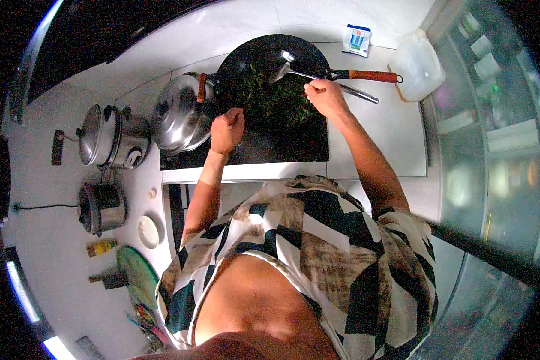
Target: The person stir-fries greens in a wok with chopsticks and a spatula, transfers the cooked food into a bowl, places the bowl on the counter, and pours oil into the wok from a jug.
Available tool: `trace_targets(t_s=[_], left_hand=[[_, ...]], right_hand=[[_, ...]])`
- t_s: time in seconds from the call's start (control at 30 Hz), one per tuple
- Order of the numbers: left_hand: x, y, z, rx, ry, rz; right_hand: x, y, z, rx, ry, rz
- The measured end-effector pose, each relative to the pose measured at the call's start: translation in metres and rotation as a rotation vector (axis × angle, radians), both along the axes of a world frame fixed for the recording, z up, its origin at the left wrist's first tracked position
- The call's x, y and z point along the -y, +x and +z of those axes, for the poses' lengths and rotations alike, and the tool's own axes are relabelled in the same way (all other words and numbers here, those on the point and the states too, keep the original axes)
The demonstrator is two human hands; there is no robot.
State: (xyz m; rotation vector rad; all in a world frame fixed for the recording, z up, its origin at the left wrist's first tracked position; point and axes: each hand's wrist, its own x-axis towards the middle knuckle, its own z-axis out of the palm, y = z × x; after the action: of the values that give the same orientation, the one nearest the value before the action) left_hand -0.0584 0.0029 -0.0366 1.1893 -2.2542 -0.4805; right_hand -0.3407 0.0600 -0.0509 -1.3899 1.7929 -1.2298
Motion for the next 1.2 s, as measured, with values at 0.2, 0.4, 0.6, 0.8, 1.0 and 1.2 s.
trace_targets(t_s=[0.2,0.4,0.6,0.8,1.0,1.2], left_hand=[[0.001,-0.003,-0.033,-0.254,0.144,-0.157],[-0.018,0.005,0.016,-0.075,-0.033,0.041],[-0.012,-0.019,-0.003,-0.262,0.156,-0.106],[0.005,-0.042,-0.023,-0.303,0.079,-0.101],[0.013,-0.032,-0.024,-0.354,0.227,-0.127],[0.011,-0.025,-0.022,-0.237,0.028,-0.091]], right_hand=[[0.011,0.027,-0.003,0.032,-0.016,0.148],[0.002,0.010,0.020,-0.134,-0.067,-0.034],[0.031,0.020,-0.018,-0.032,-0.074,0.057],[0.026,0.014,-0.017,-0.031,-0.029,0.056],[0.022,0.006,-0.008,-0.001,0.059,0.044],[0.015,0.005,0.002,0.009,0.100,0.042]])
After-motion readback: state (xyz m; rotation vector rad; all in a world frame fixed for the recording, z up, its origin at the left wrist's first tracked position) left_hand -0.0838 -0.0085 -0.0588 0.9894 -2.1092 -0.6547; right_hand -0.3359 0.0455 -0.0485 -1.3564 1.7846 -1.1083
